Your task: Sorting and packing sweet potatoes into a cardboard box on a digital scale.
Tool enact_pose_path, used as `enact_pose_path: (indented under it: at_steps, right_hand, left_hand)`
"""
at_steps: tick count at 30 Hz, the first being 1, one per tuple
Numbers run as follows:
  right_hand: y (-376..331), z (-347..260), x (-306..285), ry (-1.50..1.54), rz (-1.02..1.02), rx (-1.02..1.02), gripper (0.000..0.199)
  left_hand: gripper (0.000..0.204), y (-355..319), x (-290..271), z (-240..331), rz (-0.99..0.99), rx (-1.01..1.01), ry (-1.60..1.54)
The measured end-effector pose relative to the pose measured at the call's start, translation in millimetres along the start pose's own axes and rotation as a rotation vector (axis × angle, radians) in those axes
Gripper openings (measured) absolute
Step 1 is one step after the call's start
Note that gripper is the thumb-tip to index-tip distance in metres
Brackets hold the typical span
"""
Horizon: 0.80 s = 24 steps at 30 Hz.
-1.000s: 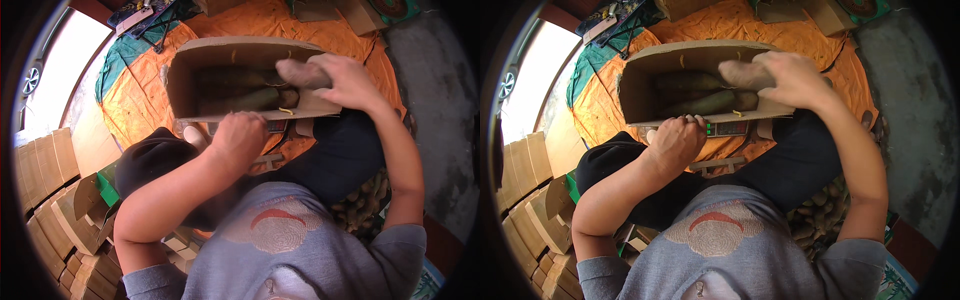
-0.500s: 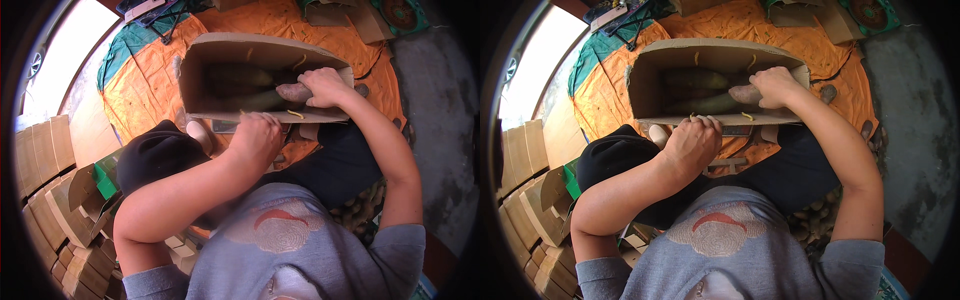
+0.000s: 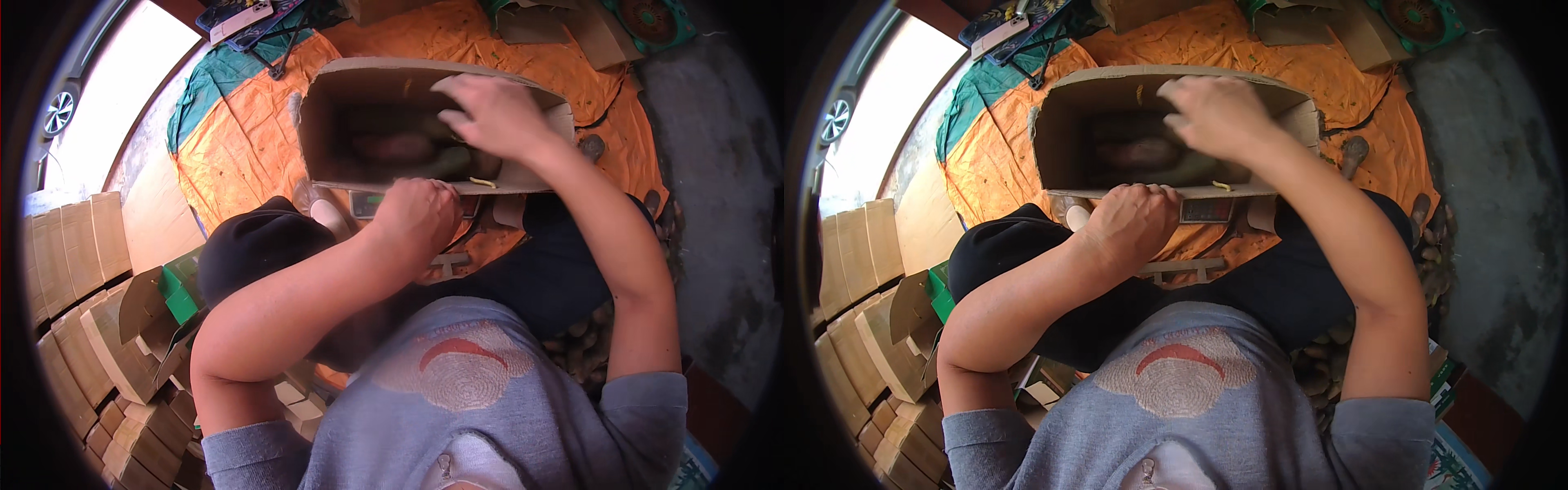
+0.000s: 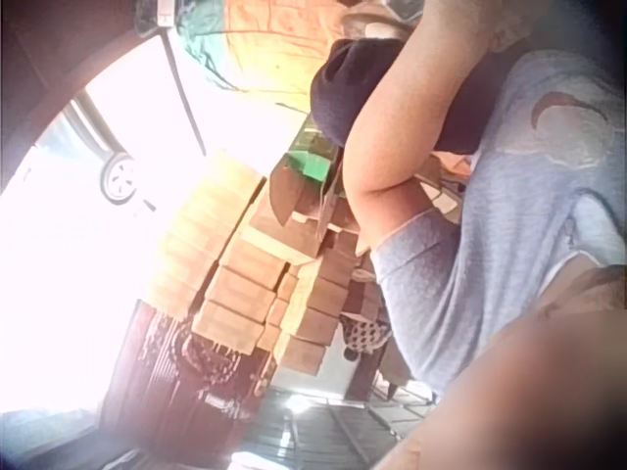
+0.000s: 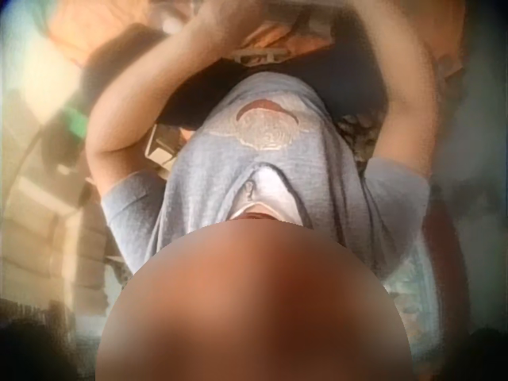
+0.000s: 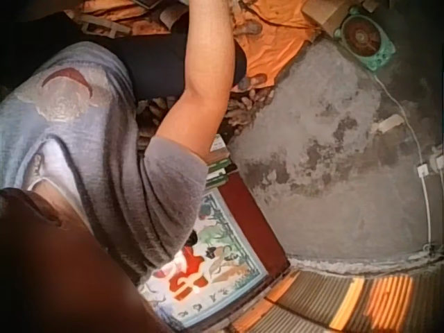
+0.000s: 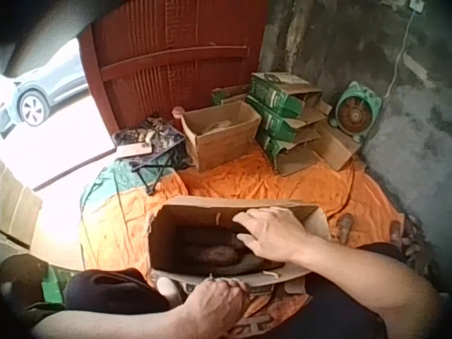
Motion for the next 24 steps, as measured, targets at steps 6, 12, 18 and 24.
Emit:
enact_pose_path:
  at_steps: [6,12,18,24]
  right_hand:
    - [-104.0,78.8,-170.4,0.059,0.648,0.316,0.02]
    - [-375.4,209.6,-212.7,-0.08,0.778,0.904,0.022]
    - [-618.3,196.5,-86.7,-0.269,0.236,1.225,0.02]
    - [-794.5,136.2,45.9,-0.042,-0.191,1.681,0.024]
  left_hand:
    - [0.032,-2.9,-12.9,-9.7,-0.082,0.008,-0.085]
    - [0.04,9.8,-26.1,-8.2,0.323,0.077,-0.051]
    - [0.033,15.5,-43.2,-96.7,0.4,-0.257,-0.316]
    - [0.034,-29.8,-69.8,-227.5,0.442,-0.532,-0.125]
Point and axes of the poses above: each hand's wrist, its own y-axis towards the middle knuckle, its own x-axis out of the palm, z = x × y, the point moved 6 cm from there along y, towards the middle knuckle, and after that the axes turned 7 degrees about z, right-handed, at the moved point
